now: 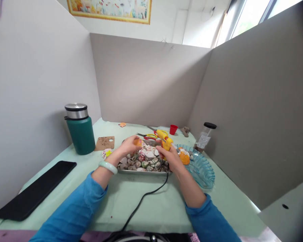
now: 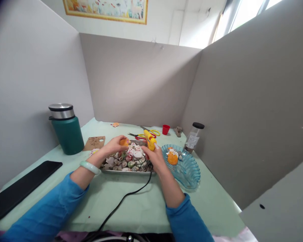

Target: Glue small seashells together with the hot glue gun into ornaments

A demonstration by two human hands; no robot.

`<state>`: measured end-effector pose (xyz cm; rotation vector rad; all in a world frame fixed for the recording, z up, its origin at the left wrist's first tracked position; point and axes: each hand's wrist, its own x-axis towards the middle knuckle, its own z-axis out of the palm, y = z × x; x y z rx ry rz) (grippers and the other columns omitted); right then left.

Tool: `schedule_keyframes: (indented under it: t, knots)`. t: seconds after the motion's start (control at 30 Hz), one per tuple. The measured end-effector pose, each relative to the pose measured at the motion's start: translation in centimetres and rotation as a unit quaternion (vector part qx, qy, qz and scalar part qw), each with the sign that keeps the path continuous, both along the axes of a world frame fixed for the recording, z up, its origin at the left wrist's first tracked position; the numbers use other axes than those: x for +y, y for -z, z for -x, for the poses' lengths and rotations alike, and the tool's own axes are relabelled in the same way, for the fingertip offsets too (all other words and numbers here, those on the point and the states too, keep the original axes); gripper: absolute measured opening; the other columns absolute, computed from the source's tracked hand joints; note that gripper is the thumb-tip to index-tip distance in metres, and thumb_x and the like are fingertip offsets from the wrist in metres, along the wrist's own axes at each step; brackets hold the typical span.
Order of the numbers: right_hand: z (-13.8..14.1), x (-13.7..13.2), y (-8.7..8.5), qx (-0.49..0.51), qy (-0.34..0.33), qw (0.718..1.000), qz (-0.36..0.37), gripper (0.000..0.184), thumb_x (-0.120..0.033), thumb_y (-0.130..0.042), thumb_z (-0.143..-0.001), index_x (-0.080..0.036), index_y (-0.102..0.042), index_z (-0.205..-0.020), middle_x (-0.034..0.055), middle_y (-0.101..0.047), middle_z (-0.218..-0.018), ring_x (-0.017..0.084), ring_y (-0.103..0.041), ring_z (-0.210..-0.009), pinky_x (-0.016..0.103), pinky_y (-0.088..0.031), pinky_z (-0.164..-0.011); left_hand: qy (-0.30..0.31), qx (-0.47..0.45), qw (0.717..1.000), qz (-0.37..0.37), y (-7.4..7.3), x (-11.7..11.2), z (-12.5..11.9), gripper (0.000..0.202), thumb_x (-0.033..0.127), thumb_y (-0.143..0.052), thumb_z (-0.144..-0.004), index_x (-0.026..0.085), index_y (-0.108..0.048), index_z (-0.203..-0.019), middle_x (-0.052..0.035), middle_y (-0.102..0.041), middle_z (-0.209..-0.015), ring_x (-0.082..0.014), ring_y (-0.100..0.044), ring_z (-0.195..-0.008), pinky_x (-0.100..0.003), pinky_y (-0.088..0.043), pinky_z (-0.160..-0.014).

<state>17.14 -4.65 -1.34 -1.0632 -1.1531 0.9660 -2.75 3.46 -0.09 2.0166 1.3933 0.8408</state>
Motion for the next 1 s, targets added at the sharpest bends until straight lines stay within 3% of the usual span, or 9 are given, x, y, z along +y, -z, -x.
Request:
schedule_keyframes:
  t: [0.07, 0.2, 0.3, 0.4, 0.53, 0.7, 0.8, 0.9, 1.0]
  knots:
    - [-0.1, 0.0, 0.3, -0.009, 0.014, 1.0, -0.005, 0.05, -0.042, -0.071, -0.066, -0.015, -0.062, -0.107, -0.0079, -0.045, -0.052, 0.009, -0.037, -0.046, 0.023, -0.029, -0.046, 0.006, 0.068, 0.997, -0.029, 0.1, -0.3, 0.0, 0.049, 0.03, -0.071, -0.065, 0.016, -0.063, -0.111, -0.0081, -0.07, -0.101, -0.0228, -0.064, -0.091, -0.029, -0.049, -0.078]
    - [-0.4, 0.0, 0.7, -0.017, 0.026, 0.999, -0.009, 0.047, -0.042, -0.069, -0.069, -0.015, -0.061, -0.107, -0.008, -0.044, -0.053, 0.009, -0.037, -0.046, 0.023, -0.028, -0.047, 0.079, 0.185, 0.976, -0.086, -0.2, -0.8, -1.5, 0.049, 0.037, -0.067, -0.071, 0.02, -0.063, -0.116, -0.0097, -0.068, -0.115, -0.0261, -0.061, -0.105, -0.029, -0.044, -0.088]
    - [-0.4, -0.1, 0.7, -0.01, 0.023, 1.0, -0.005, 0.048, -0.042, -0.069, -0.069, -0.015, -0.06, -0.107, -0.0079, -0.044, -0.053, 0.009, -0.037, -0.046, 0.023, -0.028, -0.047, 0.117, 0.232, 0.959, -0.108, -0.4, -0.6, -2.5, 0.049, 0.041, -0.065, -0.073, 0.02, -0.064, -0.117, -0.0105, -0.068, -0.114, -0.0269, -0.062, -0.105, -0.028, -0.044, -0.084]
    - [-0.2, -0.2, 0.6, -0.004, 0.023, 1.0, -0.009, 0.049, -0.043, -0.069, -0.068, -0.016, -0.06, -0.108, -0.0078, -0.044, -0.053, 0.009, -0.037, -0.046, 0.024, -0.028, -0.046, 0.126, 0.27, 0.951, -0.079, -0.4, 0.0, -2.2, 0.043, 0.044, -0.06, -0.076, 0.02, -0.067, -0.112, -0.0083, -0.072, -0.1, -0.0238, -0.066, -0.09, -0.027, -0.046, -0.074]
    - [-0.1, -0.2, 0.4, -0.003, 0.019, 1.0, -0.012, 0.049, -0.043, -0.069, -0.067, -0.016, -0.061, -0.107, -0.0078, -0.044, -0.052, 0.01, -0.037, -0.046, 0.024, -0.029, -0.046, 0.104, 0.32, 0.938, -0.078, -0.4, 0.6, -1.3, 0.025, 0.033, -0.056, -0.078, 0.022, -0.073, -0.092, -0.0077, -0.073, -0.092, -0.0214, -0.066, -0.082, -0.026, -0.044, -0.068]
    - [-0.2, -0.1, 0.5, 0.007, 0.012, 1.0, -0.018, 0.049, -0.041, -0.07, -0.068, -0.016, -0.06, -0.109, -0.0073, -0.045, -0.054, 0.009, -0.037, -0.046, 0.023, -0.029, -0.045, 0.123, 0.379, 0.915, -0.058, -0.7, 0.5, -2.1, 0.022, 0.025, -0.061, -0.071, 0.021, -0.075, -0.087, -0.0101, -0.073, -0.088, -0.0219, -0.066, -0.079, -0.026, -0.043, -0.065]
    - [-0.2, -0.2, 0.6, 0.01, 0.013, 1.0, -0.02, 0.05, -0.04, -0.07, -0.069, -0.015, -0.06, -0.111, -0.0073, -0.045, -0.054, 0.009, -0.037, -0.046, 0.023, -0.029, -0.045, 0.131, 0.373, 0.917, -0.052, -1.2, 0.4, -2.2, 0.017, 0.023, -0.064, -0.067, 0.021, -0.074, -0.081, -0.0083, -0.073, -0.083, -0.0212, -0.065, -0.076, -0.025, -0.044, -0.065]
    - [-0.2, -0.2, 0.6, 0.007, 0.012, 1.0, -0.017, 0.049, -0.04, -0.07, -0.069, -0.014, -0.061, -0.11, -0.0073, -0.044, -0.053, 0.009, -0.037, -0.046, 0.023, -0.028, -0.045, 0.126, 0.311, 0.941, -0.035, -1.8, 0.3, -1.6, 0.011, 0.021, -0.065, -0.065, 0.02, -0.071, -0.074, -0.004, -0.071, -0.074, -0.0187, -0.064, -0.071, -0.024, -0.044, -0.064]
    - [-0.1, -0.3, 0.5, 0.0, 0.007, 1.0, -0.025, 0.05, -0.042, -0.069, -0.07, -0.015, -0.06, -0.111, -0.0073, -0.044, -0.055, 0.009, -0.037, -0.046, 0.023, -0.029, -0.045, 0.11, 0.131, 0.985, -0.007, -2.5, -0.3, -1.1, 0.007, 0.022, -0.061, -0.07, 0.017, -0.065, -0.074, -0.0021, -0.067, -0.066, -0.0156, -0.062, -0.062, -0.024, -0.046, -0.06]
